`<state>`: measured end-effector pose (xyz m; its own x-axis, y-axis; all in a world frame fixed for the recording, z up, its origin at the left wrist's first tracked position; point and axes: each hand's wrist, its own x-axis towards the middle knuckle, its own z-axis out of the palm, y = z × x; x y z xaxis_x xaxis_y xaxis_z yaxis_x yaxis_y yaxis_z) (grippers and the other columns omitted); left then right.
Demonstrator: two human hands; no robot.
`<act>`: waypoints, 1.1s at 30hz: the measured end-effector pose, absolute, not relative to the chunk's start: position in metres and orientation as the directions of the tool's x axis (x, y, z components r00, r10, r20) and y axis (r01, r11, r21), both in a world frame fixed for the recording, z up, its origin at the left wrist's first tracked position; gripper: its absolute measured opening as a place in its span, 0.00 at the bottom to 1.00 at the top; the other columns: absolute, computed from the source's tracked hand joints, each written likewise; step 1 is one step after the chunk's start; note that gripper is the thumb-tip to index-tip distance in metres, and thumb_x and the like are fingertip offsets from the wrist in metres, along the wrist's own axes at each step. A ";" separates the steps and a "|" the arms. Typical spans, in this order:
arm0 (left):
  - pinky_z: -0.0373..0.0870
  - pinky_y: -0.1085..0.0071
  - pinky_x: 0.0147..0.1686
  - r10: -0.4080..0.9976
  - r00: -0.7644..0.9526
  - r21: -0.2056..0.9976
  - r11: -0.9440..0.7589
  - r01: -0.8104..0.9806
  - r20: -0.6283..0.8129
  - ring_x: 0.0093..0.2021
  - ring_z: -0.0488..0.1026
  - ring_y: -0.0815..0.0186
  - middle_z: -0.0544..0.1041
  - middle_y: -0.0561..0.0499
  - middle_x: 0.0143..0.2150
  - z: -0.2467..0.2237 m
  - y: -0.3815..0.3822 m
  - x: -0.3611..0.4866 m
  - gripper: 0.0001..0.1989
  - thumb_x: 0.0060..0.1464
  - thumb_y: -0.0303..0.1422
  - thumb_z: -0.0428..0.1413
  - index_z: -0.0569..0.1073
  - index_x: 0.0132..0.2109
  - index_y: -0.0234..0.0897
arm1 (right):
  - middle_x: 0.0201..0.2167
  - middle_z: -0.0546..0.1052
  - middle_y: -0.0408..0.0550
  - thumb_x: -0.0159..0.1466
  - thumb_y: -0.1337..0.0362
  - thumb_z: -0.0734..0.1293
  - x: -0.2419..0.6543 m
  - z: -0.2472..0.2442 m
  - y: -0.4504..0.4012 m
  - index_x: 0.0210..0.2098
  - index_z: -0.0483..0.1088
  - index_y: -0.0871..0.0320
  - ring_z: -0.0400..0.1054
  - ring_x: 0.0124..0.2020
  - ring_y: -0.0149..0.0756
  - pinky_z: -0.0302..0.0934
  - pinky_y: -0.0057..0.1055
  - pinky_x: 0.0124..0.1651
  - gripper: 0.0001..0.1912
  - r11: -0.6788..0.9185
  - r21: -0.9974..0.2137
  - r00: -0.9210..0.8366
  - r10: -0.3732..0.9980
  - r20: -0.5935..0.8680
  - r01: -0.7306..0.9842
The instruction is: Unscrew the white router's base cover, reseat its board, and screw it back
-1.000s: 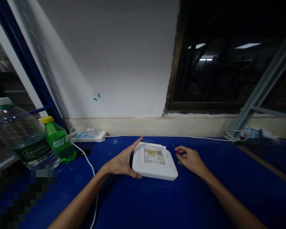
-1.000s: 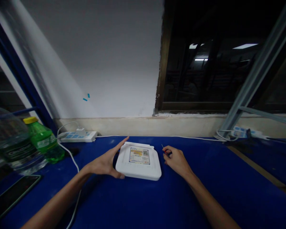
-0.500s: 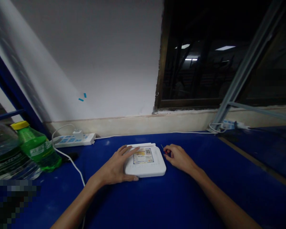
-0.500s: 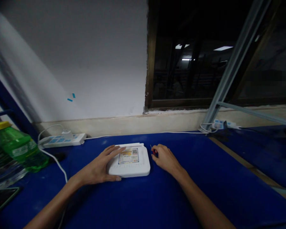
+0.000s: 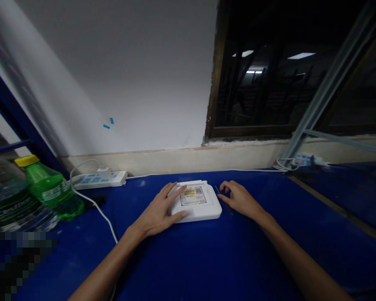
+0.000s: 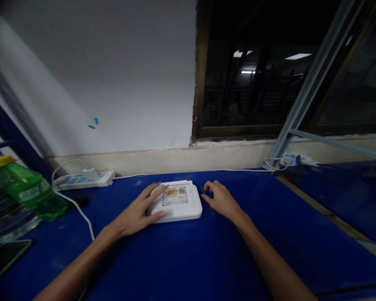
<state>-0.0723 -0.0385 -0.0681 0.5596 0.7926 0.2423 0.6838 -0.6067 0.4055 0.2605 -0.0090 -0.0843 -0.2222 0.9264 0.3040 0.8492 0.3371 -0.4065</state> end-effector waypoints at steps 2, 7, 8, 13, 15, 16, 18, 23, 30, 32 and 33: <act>0.57 0.51 0.65 0.812 0.483 0.442 -0.584 0.682 0.328 0.68 0.56 0.53 0.56 0.48 0.70 -0.064 -0.039 -0.073 0.28 0.66 0.49 0.47 0.53 0.70 0.53 | 0.31 0.73 0.45 0.62 0.60 0.67 0.260 -0.075 -0.009 0.35 0.69 0.55 0.67 0.29 0.34 0.58 0.30 0.34 0.06 0.331 -0.423 -0.171 0.912 0.372 0.843; 0.69 0.67 0.39 0.869 0.245 0.444 -0.440 0.780 0.430 0.37 0.74 0.62 0.75 0.49 0.37 -0.058 -0.033 -0.077 0.18 0.69 0.44 0.43 0.72 0.43 0.39 | 0.18 0.66 0.39 0.65 0.54 0.63 0.239 -0.048 -0.006 0.23 0.62 0.55 0.61 0.21 0.31 0.49 0.27 0.25 0.18 0.344 -0.536 -0.199 0.930 0.310 0.771; 0.65 0.69 0.33 0.891 0.225 0.416 -0.391 0.821 0.394 0.31 0.72 0.63 0.74 0.51 0.31 -0.058 -0.031 -0.079 0.19 0.69 0.44 0.42 0.70 0.38 0.39 | 0.17 0.65 0.39 0.65 0.54 0.63 0.232 -0.044 -0.005 0.21 0.60 0.55 0.60 0.21 0.30 0.48 0.27 0.25 0.20 0.375 -0.521 -0.234 0.919 0.317 0.767; 0.57 0.70 0.28 0.957 0.156 0.285 -0.224 0.932 0.243 0.29 0.74 0.60 0.74 0.51 0.27 -0.066 -0.024 -0.088 0.16 0.69 0.40 0.41 0.68 0.38 0.41 | 0.16 0.61 0.38 0.68 0.53 0.61 0.214 -0.052 -0.003 0.19 0.55 0.56 0.55 0.20 0.29 0.44 0.28 0.25 0.23 0.496 -0.444 -0.310 0.849 0.428 0.746; 0.59 0.69 0.29 0.971 0.132 0.268 -0.183 0.946 0.198 0.32 0.76 0.57 0.76 0.49 0.30 -0.071 -0.021 -0.090 0.13 0.69 0.38 0.40 0.67 0.44 0.41 | 0.16 0.62 0.39 0.68 0.54 0.60 0.219 -0.062 -0.005 0.19 0.56 0.56 0.55 0.20 0.29 0.44 0.29 0.26 0.23 0.509 -0.381 -0.329 0.833 0.446 0.772; 0.60 0.69 0.29 0.977 0.125 0.256 -0.167 0.952 0.171 0.33 0.77 0.56 0.77 0.48 0.31 -0.074 -0.020 -0.090 0.12 0.69 0.37 0.40 0.67 0.47 0.42 | 0.16 0.63 0.40 0.68 0.54 0.60 0.222 -0.067 -0.005 0.18 0.57 0.56 0.56 0.20 0.29 0.44 0.30 0.26 0.24 0.509 -0.357 -0.334 0.828 0.450 0.783; 0.63 0.68 0.31 0.985 0.129 0.232 -0.154 0.961 0.118 0.35 0.78 0.55 0.78 0.46 0.34 -0.077 -0.018 -0.090 0.11 0.68 0.36 0.41 0.66 0.49 0.42 | 0.16 0.64 0.40 0.69 0.53 0.60 0.231 -0.073 -0.006 0.18 0.58 0.55 0.56 0.20 0.30 0.45 0.30 0.26 0.24 0.508 -0.343 -0.340 0.828 0.445 0.790; 0.67 0.66 0.35 0.975 0.217 0.181 -0.220 0.959 0.038 0.38 0.78 0.54 0.79 0.46 0.38 -0.076 -0.021 -0.088 0.10 0.68 0.37 0.42 0.67 0.48 0.43 | 0.16 0.64 0.40 0.69 0.51 0.59 0.244 -0.075 -0.004 0.18 0.58 0.55 0.57 0.20 0.30 0.45 0.29 0.26 0.25 0.501 -0.363 -0.332 0.837 0.435 0.786; 0.67 0.65 0.35 0.963 0.270 0.137 -0.271 0.953 0.022 0.39 0.78 0.55 0.79 0.45 0.42 -0.075 -0.023 -0.088 0.12 0.68 0.37 0.41 0.67 0.46 0.42 | 0.19 0.66 0.41 0.70 0.53 0.59 0.242 -0.072 -0.006 0.20 0.60 0.55 0.60 0.22 0.31 0.48 0.29 0.27 0.23 0.527 -0.369 -0.376 0.832 0.408 0.766; 0.67 0.65 0.34 0.962 0.273 0.124 -0.273 0.954 0.022 0.39 0.78 0.54 0.79 0.44 0.42 -0.075 -0.023 -0.088 0.12 0.69 0.37 0.40 0.67 0.46 0.41 | 0.19 0.66 0.41 0.70 0.54 0.58 0.241 -0.072 -0.007 0.21 0.61 0.56 0.60 0.22 0.31 0.49 0.29 0.28 0.23 0.534 -0.371 -0.379 0.828 0.414 0.760; 0.67 0.65 0.34 0.961 0.276 0.118 -0.276 0.954 0.022 0.39 0.78 0.54 0.79 0.44 0.41 -0.075 -0.023 -0.088 0.12 0.69 0.37 0.40 0.66 0.46 0.40 | 0.20 0.67 0.42 0.71 0.54 0.58 0.241 -0.072 -0.007 0.21 0.63 0.56 0.60 0.22 0.31 0.50 0.29 0.28 0.23 0.534 -0.374 -0.378 0.827 0.416 0.758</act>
<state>-0.0877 -0.0231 -0.0754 0.2757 0.9610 0.0217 0.9538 -0.2763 0.1182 0.2407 -0.0074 -0.0722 -0.3777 0.8271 0.4162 0.7579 0.5344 -0.3743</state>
